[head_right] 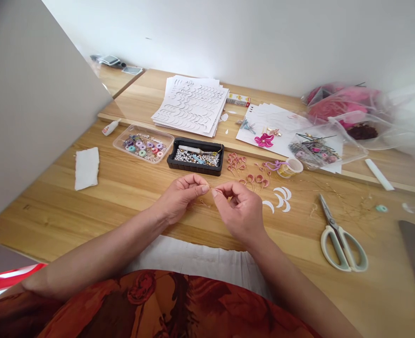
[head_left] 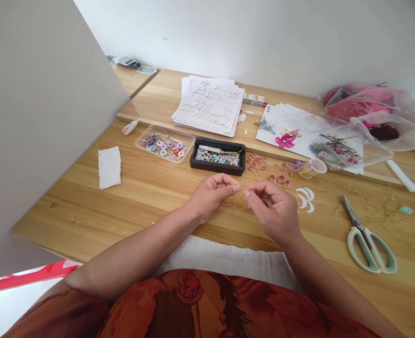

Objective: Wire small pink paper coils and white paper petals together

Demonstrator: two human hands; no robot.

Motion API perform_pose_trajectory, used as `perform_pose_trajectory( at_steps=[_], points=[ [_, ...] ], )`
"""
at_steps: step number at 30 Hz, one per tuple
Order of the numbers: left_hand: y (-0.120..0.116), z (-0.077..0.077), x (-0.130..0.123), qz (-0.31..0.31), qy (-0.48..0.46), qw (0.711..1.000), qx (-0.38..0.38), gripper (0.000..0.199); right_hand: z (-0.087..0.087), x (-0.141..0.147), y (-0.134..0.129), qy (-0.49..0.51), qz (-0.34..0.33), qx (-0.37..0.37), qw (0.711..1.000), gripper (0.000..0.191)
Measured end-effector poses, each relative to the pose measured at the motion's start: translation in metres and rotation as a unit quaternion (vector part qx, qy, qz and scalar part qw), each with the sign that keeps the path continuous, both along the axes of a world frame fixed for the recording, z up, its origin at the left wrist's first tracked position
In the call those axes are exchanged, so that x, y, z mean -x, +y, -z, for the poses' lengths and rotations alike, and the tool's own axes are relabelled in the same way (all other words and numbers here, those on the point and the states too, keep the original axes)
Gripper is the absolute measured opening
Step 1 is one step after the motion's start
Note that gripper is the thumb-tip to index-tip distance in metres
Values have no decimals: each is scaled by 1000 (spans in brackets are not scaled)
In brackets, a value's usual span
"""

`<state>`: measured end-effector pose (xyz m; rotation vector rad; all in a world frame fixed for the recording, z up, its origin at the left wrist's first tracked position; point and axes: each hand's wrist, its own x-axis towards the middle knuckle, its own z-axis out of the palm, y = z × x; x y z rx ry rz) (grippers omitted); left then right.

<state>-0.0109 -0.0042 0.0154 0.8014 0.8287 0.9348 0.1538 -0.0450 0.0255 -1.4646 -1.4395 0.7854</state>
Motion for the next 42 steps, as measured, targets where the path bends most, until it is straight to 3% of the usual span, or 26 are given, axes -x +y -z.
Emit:
perform_pose_trajectory(
  at_steps=[2, 5, 7, 9, 15, 19, 21, 26, 33, 42],
  points=[
    [0, 1, 0, 2, -4, 1000, -25, 31, -3, 0, 3, 133, -18, 106, 985, 20],
    [0, 2, 0, 7, -9, 999, -52, 32, -10, 0, 5, 286, -52, 256, 922, 29],
    [-1, 1, 0, 9, -7, 998, -55, 33, -13, 0, 6, 337, -63, 303, 889, 29],
    [-1, 0, 0, 12, -1, 999, -46, 33, -15, 2, 5, 350, -63, 304, 884, 30],
    [-2, -1, 0, 19, 9, 1000, 4, 35, -9, 1, 4, 284, -58, 231, 929, 31],
    [-2, -1, 0, 16, -16, 1000, 18, 35, -2, -1, -1, 126, -54, 84, 987, 25],
    [-1, -1, 0, 17, -26, 999, 24, 34, -1, -1, -4, 15, -39, -2, 999, 26],
    [0, -1, 0, 22, -25, 999, 34, 36, -2, 2, -6, -173, 4, -151, 973, 11],
    [-1, -1, 1, 37, -18, 999, 34, 42, -1, 1, -2, -222, 17, -196, 955, 10],
    [0, 0, -3, 31, -65, 997, 37, 32, 2, -2, -2, -275, -15, -262, 925, 11]
  ],
)
